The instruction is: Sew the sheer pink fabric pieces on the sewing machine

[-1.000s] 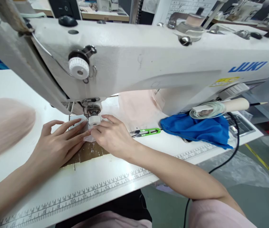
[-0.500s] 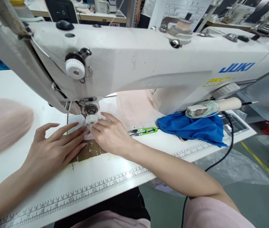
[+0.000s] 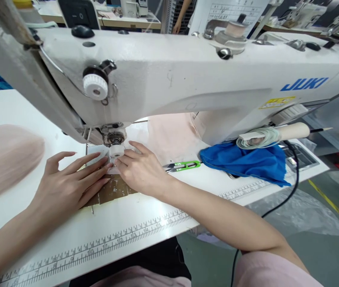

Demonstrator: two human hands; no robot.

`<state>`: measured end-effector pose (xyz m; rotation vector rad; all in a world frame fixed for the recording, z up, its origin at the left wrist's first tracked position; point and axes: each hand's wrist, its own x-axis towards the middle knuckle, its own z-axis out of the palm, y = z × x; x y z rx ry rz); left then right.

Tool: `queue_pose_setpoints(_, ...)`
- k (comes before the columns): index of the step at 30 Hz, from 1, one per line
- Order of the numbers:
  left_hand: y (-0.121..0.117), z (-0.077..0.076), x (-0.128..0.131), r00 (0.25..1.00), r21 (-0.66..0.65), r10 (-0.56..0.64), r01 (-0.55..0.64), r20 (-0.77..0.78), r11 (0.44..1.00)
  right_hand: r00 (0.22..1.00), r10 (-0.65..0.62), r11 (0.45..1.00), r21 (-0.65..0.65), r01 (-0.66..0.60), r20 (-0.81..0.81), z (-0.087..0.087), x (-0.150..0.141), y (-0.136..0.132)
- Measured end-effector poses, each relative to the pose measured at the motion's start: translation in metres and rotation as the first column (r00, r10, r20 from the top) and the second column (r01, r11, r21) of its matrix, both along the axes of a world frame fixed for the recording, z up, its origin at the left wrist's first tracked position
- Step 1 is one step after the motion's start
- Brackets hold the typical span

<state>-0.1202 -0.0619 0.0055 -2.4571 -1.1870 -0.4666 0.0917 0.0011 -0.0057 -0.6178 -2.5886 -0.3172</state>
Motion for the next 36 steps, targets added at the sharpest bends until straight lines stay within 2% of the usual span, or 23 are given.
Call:
queue_pose_setpoints(14,0.008,-0.001,-0.003,1.000,0.002,0.009,-0.009,0.006,1.000,0.998,-0.023,0.991,-0.127,0.031,0.065,0.002,-0.003,0.004)
queue_pose_setpoints(20,0.010,-0.002,-0.003,1.000,-0.014,0.030,-0.030,0.004,0.999,0.995,-0.047,0.995,-0.087,0.054,0.084,0.002,-0.004,0.005)
queue_pose_setpoints(24,0.010,-0.004,-0.003,0.999,-0.025,0.039,-0.038,0.024,0.999,0.996,-0.041,0.991,-0.125,0.050,0.073,0.003,-0.005,0.006)
queue_pose_setpoints(32,0.007,-0.003,-0.003,0.999,0.012,0.043,-0.043,0.013,0.999,0.998,-0.044,0.983,-0.177,0.050,0.036,0.007,-0.002,0.006)
queue_pose_setpoints(36,0.003,0.000,0.004,1.000,0.066,-0.009,0.009,0.013,0.998,0.994,-0.107,0.975,-0.194,0.107,0.008,0.008,0.001,0.012)
